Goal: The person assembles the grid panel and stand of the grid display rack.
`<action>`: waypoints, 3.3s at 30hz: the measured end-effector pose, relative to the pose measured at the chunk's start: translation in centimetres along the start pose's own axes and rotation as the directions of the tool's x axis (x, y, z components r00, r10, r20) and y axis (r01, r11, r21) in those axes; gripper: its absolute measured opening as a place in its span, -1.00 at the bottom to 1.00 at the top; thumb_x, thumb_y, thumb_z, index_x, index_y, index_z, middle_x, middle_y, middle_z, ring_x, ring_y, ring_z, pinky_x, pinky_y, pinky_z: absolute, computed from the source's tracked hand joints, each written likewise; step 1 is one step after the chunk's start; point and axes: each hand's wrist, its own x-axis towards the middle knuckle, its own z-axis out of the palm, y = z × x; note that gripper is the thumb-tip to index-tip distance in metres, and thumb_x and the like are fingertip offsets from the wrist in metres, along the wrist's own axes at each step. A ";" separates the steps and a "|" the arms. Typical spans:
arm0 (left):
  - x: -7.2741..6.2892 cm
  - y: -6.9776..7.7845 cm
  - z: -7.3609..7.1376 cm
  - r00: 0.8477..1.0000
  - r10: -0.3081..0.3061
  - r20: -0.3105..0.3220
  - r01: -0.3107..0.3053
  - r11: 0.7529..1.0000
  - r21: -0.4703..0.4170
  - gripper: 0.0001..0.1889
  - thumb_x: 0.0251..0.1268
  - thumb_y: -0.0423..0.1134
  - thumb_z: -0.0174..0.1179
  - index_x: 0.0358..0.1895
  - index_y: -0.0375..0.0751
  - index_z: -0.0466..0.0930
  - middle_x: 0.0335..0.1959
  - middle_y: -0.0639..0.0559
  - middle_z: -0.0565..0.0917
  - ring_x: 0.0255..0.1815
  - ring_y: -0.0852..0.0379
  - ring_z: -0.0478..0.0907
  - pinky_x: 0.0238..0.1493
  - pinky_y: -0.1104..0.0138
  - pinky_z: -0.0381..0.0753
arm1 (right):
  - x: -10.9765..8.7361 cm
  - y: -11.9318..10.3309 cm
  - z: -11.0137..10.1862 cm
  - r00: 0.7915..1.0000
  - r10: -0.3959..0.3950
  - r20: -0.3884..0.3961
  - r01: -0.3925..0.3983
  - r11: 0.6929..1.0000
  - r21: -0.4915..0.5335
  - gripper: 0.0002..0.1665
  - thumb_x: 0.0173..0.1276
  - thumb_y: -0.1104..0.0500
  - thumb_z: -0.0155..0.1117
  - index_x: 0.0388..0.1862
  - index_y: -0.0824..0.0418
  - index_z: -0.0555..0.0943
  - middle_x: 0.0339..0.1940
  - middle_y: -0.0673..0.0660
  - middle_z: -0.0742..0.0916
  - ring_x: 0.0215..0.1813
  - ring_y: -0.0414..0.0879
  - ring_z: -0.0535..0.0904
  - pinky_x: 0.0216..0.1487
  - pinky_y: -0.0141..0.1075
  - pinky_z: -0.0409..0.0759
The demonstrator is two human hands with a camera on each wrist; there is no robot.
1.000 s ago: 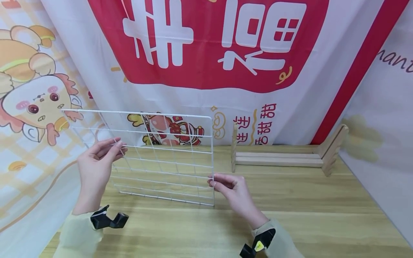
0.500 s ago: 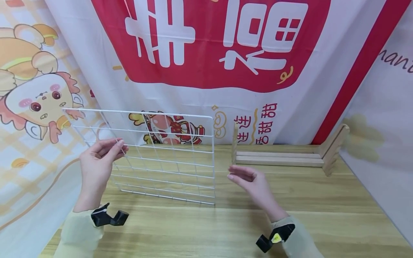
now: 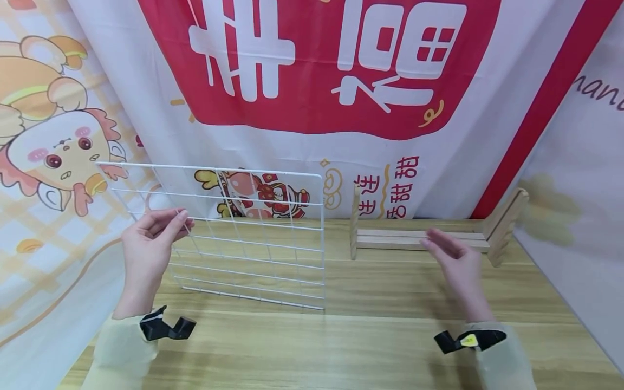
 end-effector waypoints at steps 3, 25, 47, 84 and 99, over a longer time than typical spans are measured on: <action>0.0 0.0 0.0 1.000 -0.003 -0.001 0.003 1.000 -0.002 -0.75 0.32 -0.23 0.41 -0.09 -0.36 0.73 -0.23 -0.05 0.79 -0.28 0.14 0.75 -0.20 0.40 0.73 | 1.0 0.8 -2.3 0.992 0.079 -0.094 -0.062 0.983 0.171 -0.37 0.32 0.06 0.52 0.35 0.13 0.61 -0.03 -0.26 0.76 -0.01 -0.48 0.61 -0.11 -0.68 0.46; -0.2 0.2 0.1 1.000 -0.016 -0.001 0.016 0.999 0.051 -0.74 0.34 -0.20 0.40 -0.07 -0.32 0.72 -0.17 -0.05 0.78 -0.24 0.13 0.74 -0.17 0.41 0.72 | 6.0 3.9 -12.0 0.789 0.419 -0.449 -0.290 0.899 0.329 0.02 -0.05 -0.15 0.69 0.45 -0.16 0.49 0.36 -0.20 0.54 0.32 -0.36 0.38 0.40 -0.53 0.23; -0.3 0.2 0.2 1.000 0.004 -0.003 -0.004 0.997 0.071 -0.73 0.35 -0.18 0.39 -0.05 -0.29 0.72 -0.15 -0.05 0.78 -0.21 0.11 0.74 -0.15 0.41 0.72 | 10.2 4.4 -12.3 0.920 0.340 -0.196 -0.279 0.917 0.284 0.16 0.25 -0.03 0.56 0.67 -0.05 0.06 0.65 -0.07 0.14 0.53 -0.37 0.08 0.41 -0.54 0.12; 0.2 -0.1 0.9 1.000 -0.001 -0.024 0.001 1.000 0.013 -0.75 0.31 -0.22 0.42 -0.11 -0.36 0.72 -0.23 -0.07 0.78 -0.29 0.13 0.74 -0.22 0.42 0.72 | 7.7 2.1 -10.3 0.975 0.065 0.212 0.006 0.947 -0.321 -0.23 0.42 -0.18 0.36 0.45 0.20 0.47 -0.14 -0.41 0.65 -0.04 -0.38 0.49 -0.24 -0.54 0.50; 0.3 0.0 1.0 1.000 0.004 -0.018 -0.004 1.000 0.022 -0.74 0.32 -0.22 0.41 -0.09 -0.35 0.72 -0.22 -0.07 0.78 -0.27 0.12 0.74 -0.22 0.42 0.72 | 5.7 1.6 -5.9 0.986 -0.047 0.159 0.094 0.949 -0.302 -0.33 0.32 -0.19 0.46 0.29 0.11 0.64 -0.04 -0.29 0.73 -0.04 -0.35 0.57 -0.15 -0.58 0.47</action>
